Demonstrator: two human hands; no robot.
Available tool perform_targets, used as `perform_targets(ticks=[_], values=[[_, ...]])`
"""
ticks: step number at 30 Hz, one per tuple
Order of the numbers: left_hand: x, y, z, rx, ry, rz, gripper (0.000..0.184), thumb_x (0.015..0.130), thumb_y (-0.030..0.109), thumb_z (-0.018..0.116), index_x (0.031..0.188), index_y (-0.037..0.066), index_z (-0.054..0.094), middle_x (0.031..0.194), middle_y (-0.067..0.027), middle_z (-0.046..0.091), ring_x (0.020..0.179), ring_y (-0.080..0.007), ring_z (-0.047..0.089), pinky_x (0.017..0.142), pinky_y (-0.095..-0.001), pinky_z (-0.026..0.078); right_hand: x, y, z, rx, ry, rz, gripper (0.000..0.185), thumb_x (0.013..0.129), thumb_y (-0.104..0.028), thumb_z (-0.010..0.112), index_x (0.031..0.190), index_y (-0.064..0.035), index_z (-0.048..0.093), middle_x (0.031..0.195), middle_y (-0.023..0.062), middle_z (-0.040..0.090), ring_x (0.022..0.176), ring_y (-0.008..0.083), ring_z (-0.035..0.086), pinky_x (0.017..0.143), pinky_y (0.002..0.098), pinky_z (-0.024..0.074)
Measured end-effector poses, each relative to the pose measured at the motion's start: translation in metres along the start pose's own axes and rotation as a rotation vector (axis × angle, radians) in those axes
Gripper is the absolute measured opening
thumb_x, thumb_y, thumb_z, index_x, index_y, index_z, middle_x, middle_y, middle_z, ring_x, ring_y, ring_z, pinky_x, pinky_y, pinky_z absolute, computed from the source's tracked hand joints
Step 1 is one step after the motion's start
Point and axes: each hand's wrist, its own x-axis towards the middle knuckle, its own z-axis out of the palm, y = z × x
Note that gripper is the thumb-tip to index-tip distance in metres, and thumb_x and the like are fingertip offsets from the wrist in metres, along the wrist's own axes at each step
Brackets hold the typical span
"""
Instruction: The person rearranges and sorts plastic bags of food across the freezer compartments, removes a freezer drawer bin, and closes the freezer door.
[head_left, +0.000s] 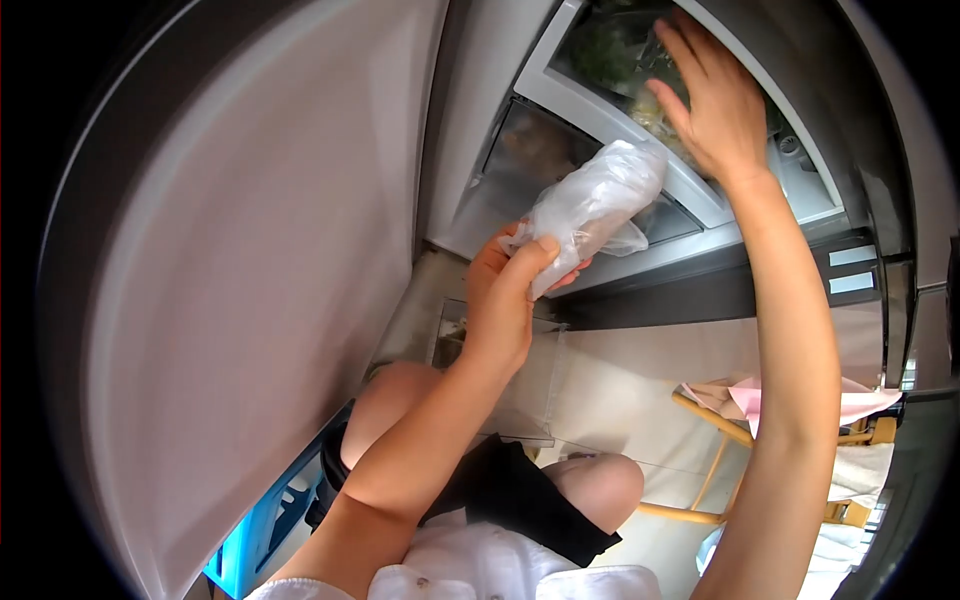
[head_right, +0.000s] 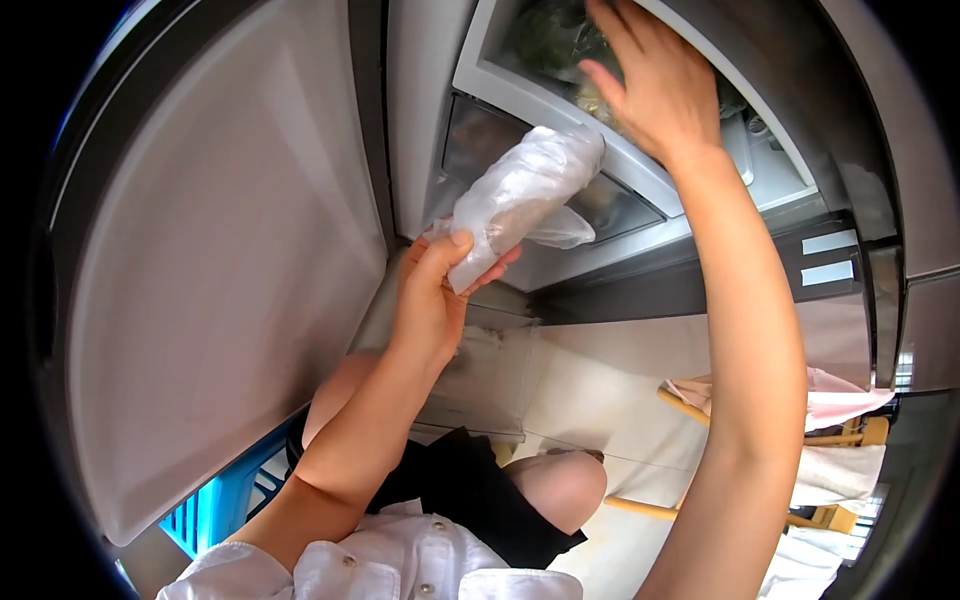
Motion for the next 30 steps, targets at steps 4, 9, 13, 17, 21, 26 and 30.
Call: perform_targets(ticks=[4, 9, 13, 17, 21, 26, 30], values=[[0.000, 0.000, 0.002, -0.024, 0.006, -0.011, 0.046, 0.085, 0.027, 0.063, 0.118, -0.005, 0.056, 0.110, -0.0164, 0.067, 0.098, -0.0296, 0.069, 0.081, -0.0303, 0.055, -0.008, 0.013, 0.012, -0.144, -0.114, 0.090, 0.054, 0.093, -0.042, 0.057, 0.142, -0.0188, 0.048, 0.149, 0.0045, 0.044, 0.134, 0.0287, 0.042, 0.108, 0.0390, 0.0368], [0.003, 0.000, 0.001, -0.017, 0.007, 0.005, 0.048, 0.084, 0.024, 0.059, 0.122, -0.005, 0.052, 0.110, -0.0163, 0.066, 0.096, -0.0296, 0.069, 0.081, -0.0311, 0.053, -0.031, 0.020, 0.007, 0.339, 0.121, 0.261, 0.046, 0.094, -0.030, 0.060, 0.132, -0.0043, 0.057, 0.137, 0.0151, 0.056, 0.128, 0.0302, 0.050, 0.108, 0.0370, 0.0347], [0.000, 0.004, 0.002, -0.011, 0.038, -0.012, 0.051, 0.083, 0.024, 0.054, 0.125, -0.004, 0.049, 0.112, -0.0167, 0.065, 0.095, -0.0293, 0.069, 0.080, -0.0315, 0.050, -0.047, 0.027, 0.032, 0.284, 0.337, 0.331, 0.045, 0.096, -0.034, 0.054, 0.132, -0.0066, 0.057, 0.132, 0.0166, 0.057, 0.125, 0.0355, 0.049, 0.111, 0.0434, 0.0276], [-0.002, 0.006, 0.003, 0.009, 0.000, -0.039, 0.051, 0.084, 0.025, 0.052, 0.126, -0.004, 0.048, 0.114, -0.0163, 0.065, 0.094, -0.0294, 0.069, 0.080, -0.0314, 0.050, -0.042, 0.024, 0.042, 0.202, 0.318, 0.423, 0.047, 0.093, -0.040, 0.056, 0.130, -0.0101, 0.060, 0.134, 0.0145, 0.055, 0.128, 0.0340, 0.044, 0.112, 0.0496, 0.0214], [0.001, 0.007, 0.002, -0.054, -0.067, -0.066, 0.049, 0.085, 0.026, 0.052, 0.125, -0.003, 0.050, 0.114, -0.0164, 0.065, 0.094, -0.0297, 0.069, 0.078, -0.0305, 0.051, -0.044, 0.022, 0.043, 0.013, 0.236, 0.450, 0.042, 0.090, -0.042, 0.059, 0.120, -0.0138, 0.065, 0.125, 0.0101, 0.059, 0.126, 0.0301, 0.045, 0.110, 0.0498, 0.0198], [0.003, 0.008, -0.003, -0.081, -0.079, -0.085, 0.047, 0.085, 0.027, 0.051, 0.122, -0.002, 0.053, 0.113, -0.0166, 0.065, 0.092, -0.0291, 0.070, 0.074, -0.0291, 0.051, -0.053, 0.018, 0.025, 0.007, 0.218, 0.424, 0.036, 0.090, -0.041, 0.060, 0.113, -0.0150, 0.067, 0.113, 0.0032, 0.063, 0.117, 0.0253, 0.049, 0.107, 0.0460, 0.0215], [0.005, 0.008, -0.006, -0.065, -0.103, -0.112, 0.047, 0.085, 0.029, 0.052, 0.121, -0.002, 0.053, 0.112, -0.0164, 0.066, 0.089, -0.0283, 0.070, 0.069, -0.0284, 0.051, -0.053, 0.014, 0.016, 0.134, 0.205, 0.485, 0.040, 0.091, -0.041, 0.059, 0.121, -0.0160, 0.064, 0.115, 0.0028, 0.063, 0.116, 0.0253, 0.051, 0.107, 0.0464, 0.0213]])
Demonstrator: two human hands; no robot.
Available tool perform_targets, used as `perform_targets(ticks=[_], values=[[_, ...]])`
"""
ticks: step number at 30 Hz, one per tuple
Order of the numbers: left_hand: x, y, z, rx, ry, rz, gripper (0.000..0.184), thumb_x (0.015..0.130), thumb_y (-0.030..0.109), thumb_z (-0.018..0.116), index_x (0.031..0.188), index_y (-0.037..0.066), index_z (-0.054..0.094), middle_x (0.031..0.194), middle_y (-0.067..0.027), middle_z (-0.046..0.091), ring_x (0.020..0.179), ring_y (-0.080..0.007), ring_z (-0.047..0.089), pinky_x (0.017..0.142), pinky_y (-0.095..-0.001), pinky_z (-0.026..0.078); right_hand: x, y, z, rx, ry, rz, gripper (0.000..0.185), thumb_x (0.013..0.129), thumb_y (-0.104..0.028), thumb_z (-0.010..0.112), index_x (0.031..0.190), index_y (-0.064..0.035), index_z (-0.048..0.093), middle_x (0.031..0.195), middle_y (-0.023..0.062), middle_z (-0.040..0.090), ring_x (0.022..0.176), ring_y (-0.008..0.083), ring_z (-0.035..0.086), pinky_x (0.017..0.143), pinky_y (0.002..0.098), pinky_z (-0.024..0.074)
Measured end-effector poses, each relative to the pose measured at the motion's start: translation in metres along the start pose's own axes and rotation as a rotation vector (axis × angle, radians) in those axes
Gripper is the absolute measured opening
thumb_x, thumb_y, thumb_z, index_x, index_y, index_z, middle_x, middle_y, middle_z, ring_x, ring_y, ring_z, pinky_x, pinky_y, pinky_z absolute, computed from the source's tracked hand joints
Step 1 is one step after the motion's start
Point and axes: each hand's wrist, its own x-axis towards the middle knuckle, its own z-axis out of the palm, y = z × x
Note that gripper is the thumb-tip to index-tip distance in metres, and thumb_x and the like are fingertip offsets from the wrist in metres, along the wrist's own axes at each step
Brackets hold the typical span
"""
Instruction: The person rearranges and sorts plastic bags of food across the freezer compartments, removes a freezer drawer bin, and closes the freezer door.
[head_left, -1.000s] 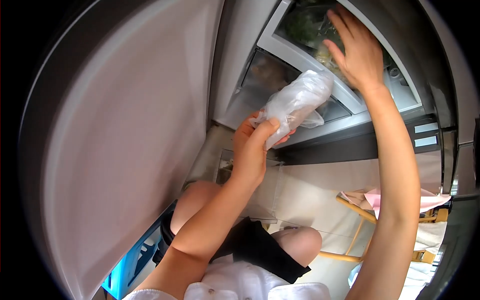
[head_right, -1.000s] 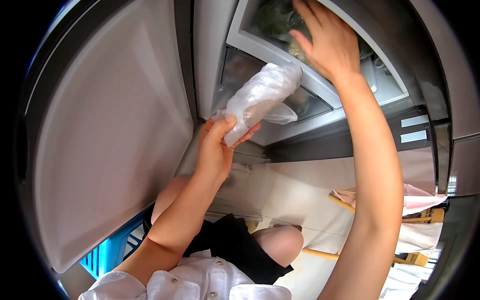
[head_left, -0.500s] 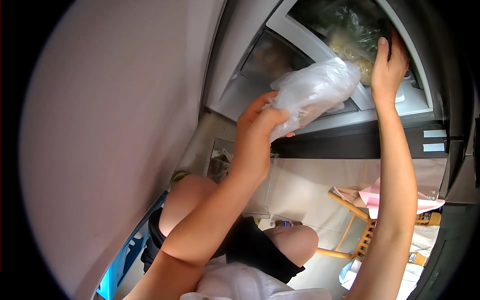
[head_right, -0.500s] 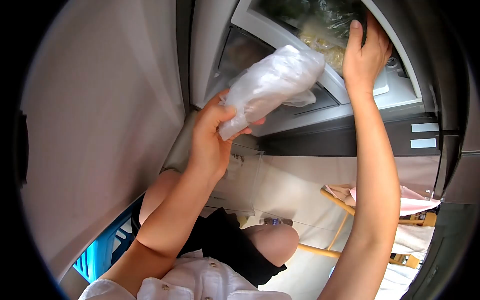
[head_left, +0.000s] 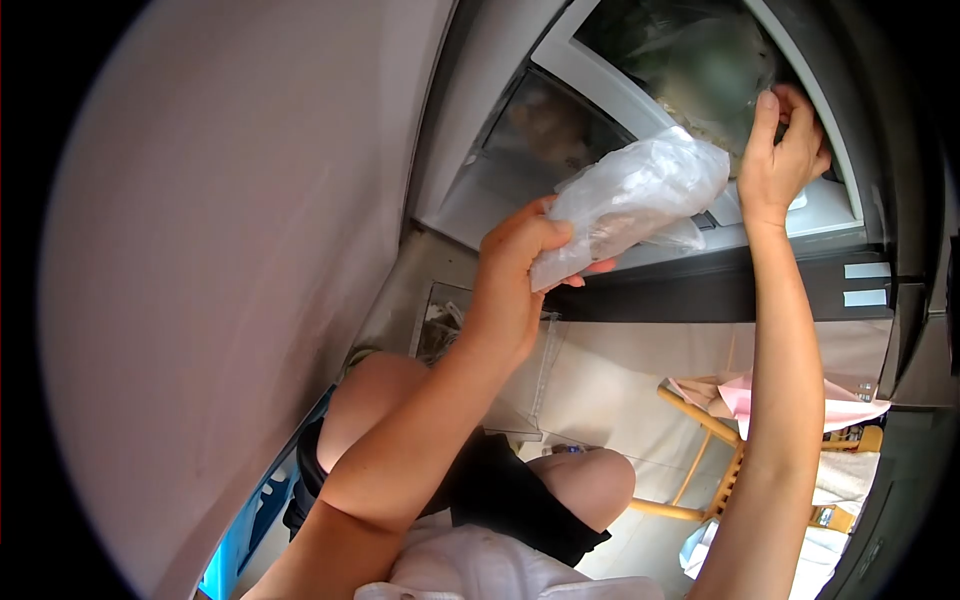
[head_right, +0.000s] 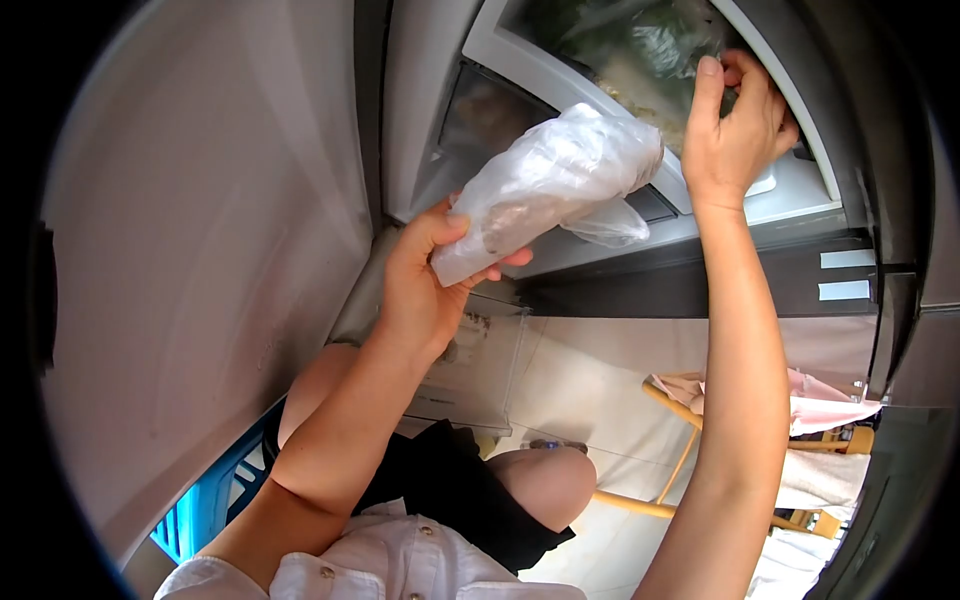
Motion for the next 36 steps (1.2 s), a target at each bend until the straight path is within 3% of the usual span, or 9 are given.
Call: perform_targets(ticks=[5, 8, 9, 11, 16, 17, 30, 33, 36], values=[[-0.001, 0.000, 0.003, 0.023, 0.022, -0.021, 0.049, 0.085, 0.030, 0.053, 0.121, -0.003, 0.053, 0.108, -0.0177, 0.066, 0.084, -0.0289, 0.070, 0.067, -0.0285, 0.051, 0.009, -0.012, -0.001, -0.226, -0.058, -0.118, 0.051, 0.093, -0.048, 0.055, 0.139, -0.0262, 0.054, 0.100, 0.0019, 0.066, 0.097, 0.0193, 0.057, 0.105, 0.0434, 0.0252], [-0.001, -0.003, 0.005, -0.073, 0.047, -0.036, 0.049, 0.085, 0.029, 0.054, 0.120, -0.006, 0.053, 0.106, -0.0191, 0.066, 0.083, -0.0298, 0.070, 0.066, -0.0297, 0.051, 0.011, -0.008, 0.004, -0.242, -0.014, -0.100, 0.053, 0.090, -0.049, 0.058, 0.138, -0.0259, 0.054, 0.091, 0.0015, 0.061, 0.095, 0.0188, 0.055, 0.106, 0.0436, 0.0245], [0.000, -0.005, 0.002, -0.105, 0.034, -0.052, 0.046, 0.086, 0.029, 0.054, 0.119, -0.004, 0.053, 0.107, -0.0175, 0.066, 0.084, -0.0285, 0.070, 0.066, -0.0292, 0.051, 0.011, -0.018, -0.005, -0.202, -0.111, -0.004, 0.053, 0.090, -0.045, 0.058, 0.134, -0.0158, 0.055, 0.135, 0.0103, 0.057, 0.132, 0.0287, 0.044, 0.112, 0.0493, 0.0183], [0.002, -0.006, -0.003, -0.167, 0.007, -0.085, 0.041, 0.087, 0.028, 0.056, 0.118, 0.000, 0.052, 0.110, -0.0143, 0.065, 0.087, -0.0259, 0.070, 0.066, -0.0282, 0.051, 0.005, -0.012, -0.001, -0.102, 0.005, -0.035, 0.054, 0.086, -0.038, 0.066, 0.135, -0.0185, 0.056, 0.086, 0.0008, 0.050, 0.097, 0.0187, 0.052, 0.105, 0.0424, 0.0237], [0.002, -0.003, -0.001, -0.201, 0.054, -0.079, 0.040, 0.088, 0.026, 0.056, 0.118, -0.001, 0.052, 0.111, -0.0159, 0.064, 0.089, -0.0282, 0.070, 0.065, -0.0290, 0.052, -0.006, -0.018, -0.013, 0.000, 0.085, -0.058, 0.049, 0.085, -0.027, 0.069, 0.131, -0.0148, 0.058, 0.113, 0.0038, 0.058, 0.114, 0.0230, 0.050, 0.107, 0.0455, 0.0234], [0.003, -0.003, 0.000, -0.213, 0.061, -0.078, 0.040, 0.088, 0.025, 0.055, 0.118, -0.001, 0.052, 0.111, -0.0161, 0.065, 0.089, -0.0285, 0.070, 0.065, -0.0293, 0.052, -0.008, -0.020, -0.017, 0.008, 0.065, -0.066, 0.045, 0.083, -0.023, 0.070, 0.126, -0.0139, 0.060, 0.125, 0.0049, 0.056, 0.124, 0.0274, 0.043, 0.110, 0.0477, 0.0217], [0.008, -0.009, -0.004, -0.375, 0.060, -0.113, 0.038, 0.089, 0.028, 0.052, 0.109, -0.004, 0.057, 0.100, -0.0166, 0.066, 0.081, -0.0294, 0.069, 0.060, -0.0324, 0.050, -0.019, -0.038, -0.040, 0.123, 0.098, -0.113, 0.032, 0.083, -0.018, 0.069, 0.115, -0.0110, 0.066, 0.114, 0.0060, 0.058, 0.111, 0.0276, 0.049, 0.100, 0.0408, 0.0343], [0.009, -0.010, -0.007, -0.426, 0.038, -0.140, 0.039, 0.089, 0.030, 0.051, 0.108, -0.004, 0.057, 0.097, -0.0165, 0.066, 0.077, -0.0289, 0.067, 0.059, -0.0325, 0.050, -0.035, -0.049, -0.051, 0.422, 0.093, 0.035, 0.031, 0.086, -0.015, 0.068, 0.116, -0.0074, 0.066, 0.111, 0.0093, 0.059, 0.105, 0.0261, 0.053, 0.093, 0.0348, 0.0405], [0.007, -0.007, -0.005, -0.479, 0.018, -0.180, 0.040, 0.088, 0.031, 0.051, 0.109, -0.003, 0.057, 0.098, -0.0161, 0.065, 0.074, -0.0284, 0.065, 0.059, -0.0328, 0.050, -0.056, -0.064, -0.068, 0.664, -0.029, 0.420, 0.032, 0.092, -0.016, 0.065, 0.122, -0.0038, 0.063, 0.115, 0.0067, 0.059, 0.098, 0.0168, 0.055, 0.088, 0.0313, 0.0445]])
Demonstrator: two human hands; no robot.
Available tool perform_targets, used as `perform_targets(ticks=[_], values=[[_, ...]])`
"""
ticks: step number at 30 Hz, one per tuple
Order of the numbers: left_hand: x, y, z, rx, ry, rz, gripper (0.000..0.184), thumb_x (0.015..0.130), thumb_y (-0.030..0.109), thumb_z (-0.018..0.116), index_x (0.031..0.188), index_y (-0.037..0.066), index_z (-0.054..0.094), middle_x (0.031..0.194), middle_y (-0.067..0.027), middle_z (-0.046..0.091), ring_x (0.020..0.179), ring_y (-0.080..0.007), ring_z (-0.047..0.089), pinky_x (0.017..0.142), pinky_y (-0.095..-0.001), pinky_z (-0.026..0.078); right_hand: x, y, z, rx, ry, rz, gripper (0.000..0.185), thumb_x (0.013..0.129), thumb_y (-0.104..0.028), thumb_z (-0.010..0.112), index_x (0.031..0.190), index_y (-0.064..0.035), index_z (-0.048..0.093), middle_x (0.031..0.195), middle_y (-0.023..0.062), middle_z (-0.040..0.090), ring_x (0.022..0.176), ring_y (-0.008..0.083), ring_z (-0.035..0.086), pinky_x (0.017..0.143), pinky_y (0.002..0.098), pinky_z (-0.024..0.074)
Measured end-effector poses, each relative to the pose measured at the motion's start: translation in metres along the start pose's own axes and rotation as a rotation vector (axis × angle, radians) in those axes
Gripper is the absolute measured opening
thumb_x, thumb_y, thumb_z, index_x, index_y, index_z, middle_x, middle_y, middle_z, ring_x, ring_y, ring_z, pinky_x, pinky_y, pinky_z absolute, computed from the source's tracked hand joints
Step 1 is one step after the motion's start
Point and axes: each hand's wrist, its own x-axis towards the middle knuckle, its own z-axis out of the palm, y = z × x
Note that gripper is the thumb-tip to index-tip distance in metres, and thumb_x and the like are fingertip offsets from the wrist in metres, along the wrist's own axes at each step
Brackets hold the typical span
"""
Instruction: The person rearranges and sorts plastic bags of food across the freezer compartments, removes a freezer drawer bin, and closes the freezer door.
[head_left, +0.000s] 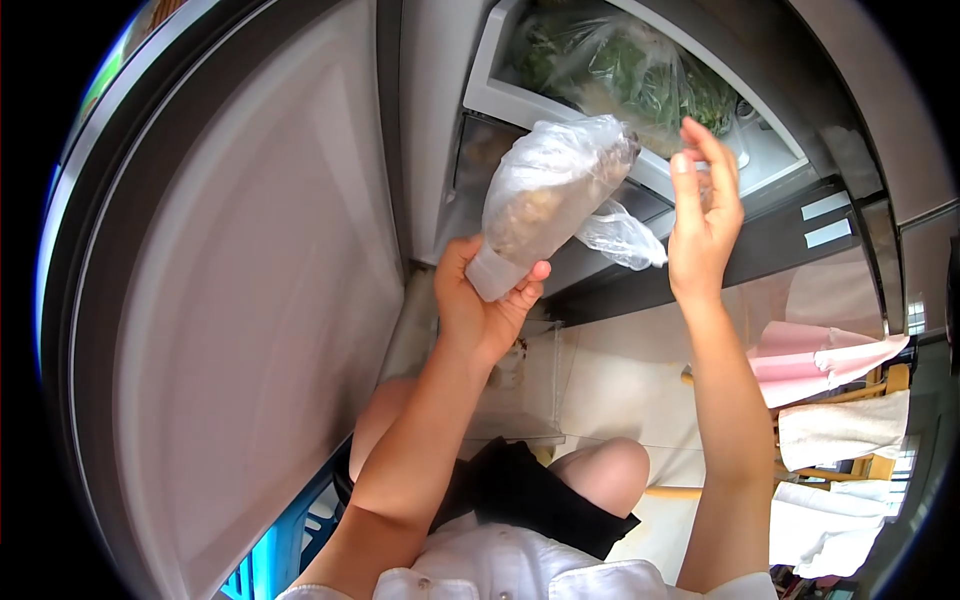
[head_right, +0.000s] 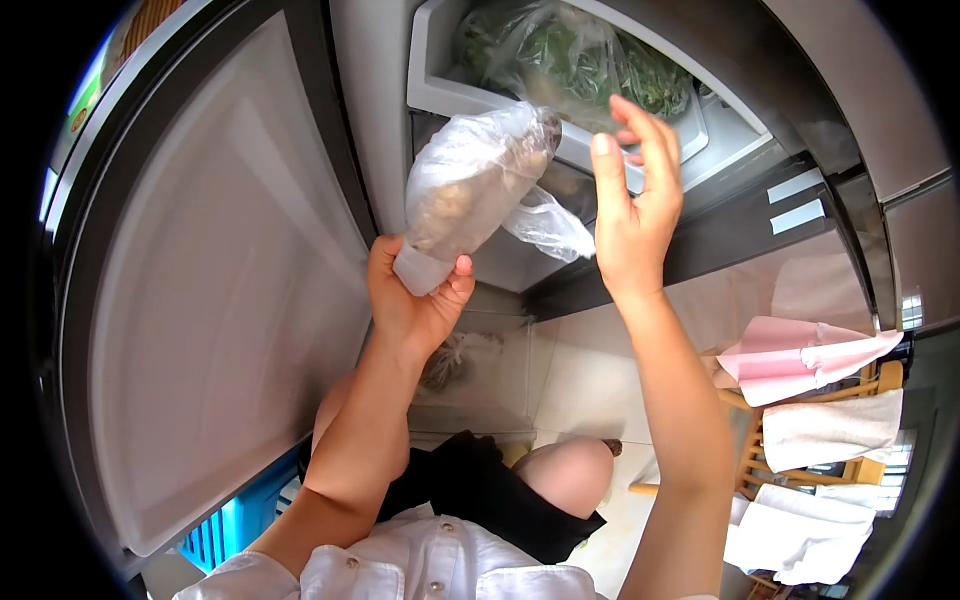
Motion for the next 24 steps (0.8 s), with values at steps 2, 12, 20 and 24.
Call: perform_targets(ticks=[2, 12, 20, 24], values=[[0.000, 0.001, -0.002, -0.051, -0.028, -0.051, 0.041, 0.088, 0.033, 0.052, 0.111, -0.001, 0.058, 0.102, -0.0151, 0.064, 0.078, -0.0280, 0.064, 0.059, -0.0336, 0.051, -0.017, -0.008, 0.001, 0.360, -0.110, 0.347, 0.041, 0.095, -0.020, 0.063, 0.130, -0.0009, 0.056, 0.122, 0.0052, 0.057, 0.105, 0.0154, 0.054, 0.093, 0.0315, 0.0434], [-0.001, -0.015, 0.010, 0.436, -0.250, -0.113, 0.031, 0.085, 0.013, 0.068, 0.113, 0.000, 0.062, 0.106, -0.0173, 0.069, 0.093, -0.0280, 0.070, 0.081, -0.0386, 0.055, -0.073, -0.008, 0.002, 1.246, -0.288, 0.978, 0.032, 0.100, -0.028, 0.050, 0.122, -0.0061, 0.055, 0.127, 0.0113, 0.057, 0.120, 0.0253, 0.052, 0.100, 0.0389, 0.0427], [-0.004, -0.061, -0.002, 1.214, -0.591, 0.503, 0.053, 0.072, 0.012, 0.086, 0.115, 0.001, 0.058, 0.108, -0.0058, 0.061, 0.100, -0.0152, 0.058, 0.087, -0.0290, 0.046, -0.115, -0.028, -0.028, 1.485, 0.145, 0.830, 0.039, 0.103, -0.033, 0.046, 0.128, -0.0041, 0.050, 0.118, 0.0108, 0.061, 0.111, 0.0258, 0.057, 0.099, 0.0427, 0.0449], [-0.007, -0.059, -0.004, 1.542, -0.852, 0.469, 0.047, 0.072, 0.015, 0.084, 0.110, -0.003, 0.062, 0.107, -0.0089, 0.061, 0.099, -0.0173, 0.058, 0.085, -0.0291, 0.046, -0.168, -0.010, -0.069, 1.189, 0.233, 0.790, 0.045, 0.100, -0.028, 0.048, 0.136, -0.0019, 0.045, 0.129, 0.0131, 0.057, 0.120, 0.0283, 0.055, 0.104, 0.0437, 0.0428]])
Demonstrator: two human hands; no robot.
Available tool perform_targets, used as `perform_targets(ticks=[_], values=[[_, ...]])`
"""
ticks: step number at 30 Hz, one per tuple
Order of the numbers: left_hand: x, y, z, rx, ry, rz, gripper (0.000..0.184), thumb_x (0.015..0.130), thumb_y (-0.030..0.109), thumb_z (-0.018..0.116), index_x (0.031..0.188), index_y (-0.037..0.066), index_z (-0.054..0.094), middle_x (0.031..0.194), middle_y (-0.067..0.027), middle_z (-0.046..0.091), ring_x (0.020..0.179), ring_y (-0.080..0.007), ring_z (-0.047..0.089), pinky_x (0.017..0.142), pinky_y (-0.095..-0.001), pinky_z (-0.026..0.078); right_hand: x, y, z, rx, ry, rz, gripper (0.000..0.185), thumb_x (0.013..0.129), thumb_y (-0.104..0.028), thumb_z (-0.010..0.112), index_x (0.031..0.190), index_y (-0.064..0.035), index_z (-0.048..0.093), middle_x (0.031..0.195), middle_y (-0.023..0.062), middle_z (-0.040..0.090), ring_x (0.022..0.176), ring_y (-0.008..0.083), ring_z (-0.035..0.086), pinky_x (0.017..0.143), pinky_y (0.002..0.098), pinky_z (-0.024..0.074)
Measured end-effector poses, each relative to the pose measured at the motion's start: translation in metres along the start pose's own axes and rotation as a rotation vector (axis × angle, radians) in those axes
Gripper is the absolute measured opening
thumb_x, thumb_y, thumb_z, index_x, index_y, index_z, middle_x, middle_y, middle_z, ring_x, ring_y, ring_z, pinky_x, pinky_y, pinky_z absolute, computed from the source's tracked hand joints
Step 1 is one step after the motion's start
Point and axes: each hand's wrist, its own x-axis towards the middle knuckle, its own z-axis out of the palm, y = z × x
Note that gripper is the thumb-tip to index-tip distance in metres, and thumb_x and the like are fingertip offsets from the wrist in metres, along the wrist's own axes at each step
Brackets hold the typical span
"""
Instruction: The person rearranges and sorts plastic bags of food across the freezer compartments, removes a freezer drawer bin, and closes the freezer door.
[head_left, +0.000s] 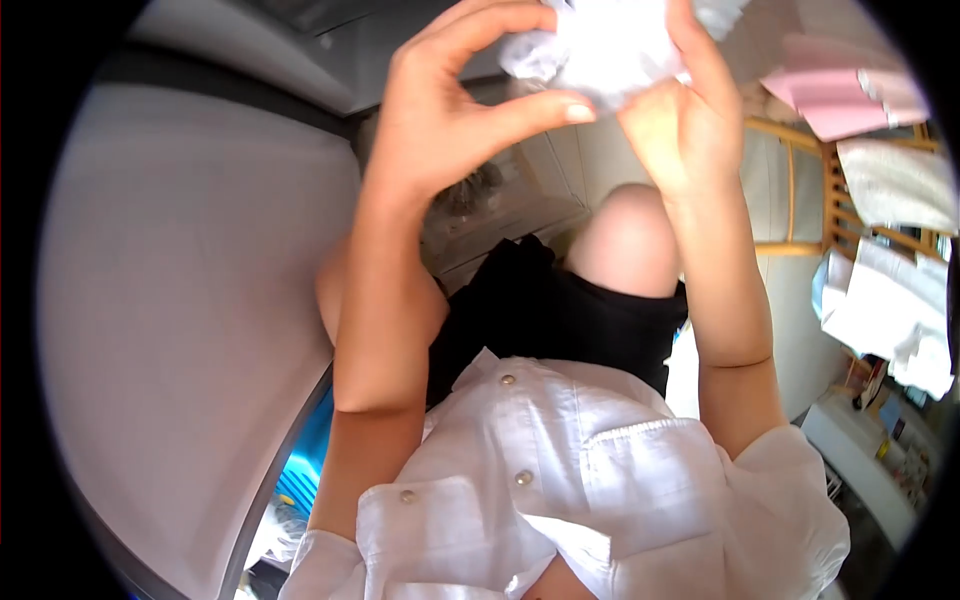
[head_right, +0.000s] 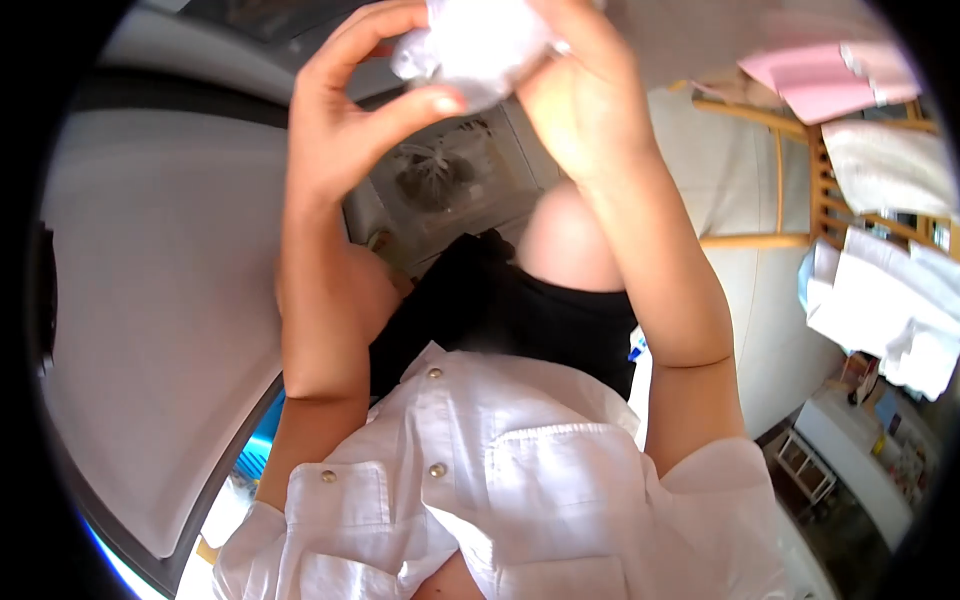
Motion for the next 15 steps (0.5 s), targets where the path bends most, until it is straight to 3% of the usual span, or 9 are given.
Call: perform_targets(ticks=[3, 4, 6, 8, 11, 15], values=[[-0.006, -0.008, -0.001, 0.029, -0.063, -0.079, 0.039, 0.086, 0.018, 0.069, 0.119, -0.001, 0.060, 0.114, -0.0105, 0.062, 0.104, -0.0201, 0.060, 0.090, -0.0321, 0.046, -0.052, -0.036, -0.073, 0.059, 0.265, -0.038, 0.050, 0.096, -0.022, 0.055, 0.140, -0.0010, 0.042, 0.138, 0.0160, 0.052, 0.128, 0.0308, 0.051, 0.109, 0.0476, 0.0394], [-0.008, -0.012, -0.006, 0.100, -0.099, -0.167, 0.042, 0.094, 0.023, 0.061, 0.129, 0.001, 0.058, 0.125, -0.0125, 0.063, 0.112, -0.0227, 0.060, 0.098, -0.0355, 0.046, -0.071, -0.043, -0.084, -0.031, 0.341, -0.042, 0.044, 0.092, -0.021, 0.062, 0.130, -0.0008, 0.051, 0.123, 0.0123, 0.063, 0.114, 0.0272, 0.060, 0.101, 0.0426, 0.0461], [-0.009, -0.012, -0.006, 0.122, -0.033, -0.205, 0.041, 0.093, 0.021, 0.064, 0.127, -0.001, 0.059, 0.118, -0.0129, 0.066, 0.109, -0.0216, 0.061, 0.095, -0.0329, 0.048, -0.117, -0.052, -0.139, -0.101, 0.640, 0.007, 0.041, 0.091, -0.020, 0.061, 0.125, 0.0002, 0.055, 0.121, 0.0122, 0.064, 0.112, 0.0272, 0.061, 0.101, 0.0421, 0.0462], [-0.012, -0.008, -0.006, 0.065, 0.011, -0.315, 0.040, 0.091, 0.016, 0.068, 0.127, 0.000, 0.061, 0.122, -0.0125, 0.065, 0.110, -0.0182, 0.060, 0.101, -0.0311, 0.042, -0.182, -0.048, -0.227, -0.149, 0.745, 0.089, 0.039, 0.089, -0.021, 0.063, 0.123, -0.0015, 0.057, 0.120, 0.0113, 0.064, 0.112, 0.0256, 0.061, 0.101, 0.0405, 0.0464], [-0.017, -0.012, -0.004, 0.150, 0.014, -0.374, 0.039, 0.093, 0.017, 0.065, 0.128, 0.001, 0.060, 0.121, -0.0120, 0.065, 0.112, -0.0192, 0.060, 0.101, -0.0313, 0.042, -0.289, -0.015, -0.321, -0.050, 1.066, 0.149, 0.040, 0.086, -0.018, 0.065, 0.123, -0.0042, 0.058, 0.117, 0.0092, 0.066, 0.109, 0.0233, 0.062, 0.098, 0.0361, 0.0481], [-0.023, -0.026, -0.002, 0.253, -0.007, -0.430, 0.039, 0.096, 0.022, 0.063, 0.130, 0.003, 0.059, 0.121, -0.0117, 0.065, 0.111, -0.0187, 0.060, 0.103, -0.0326, 0.042, -0.407, 0.046, -0.385, -0.028, 1.426, 0.202, 0.045, 0.080, -0.019, 0.072, 0.120, -0.0031, 0.060, 0.110, 0.0085, 0.067, 0.101, 0.0228, 0.064, 0.089, 0.0344, 0.0514]])
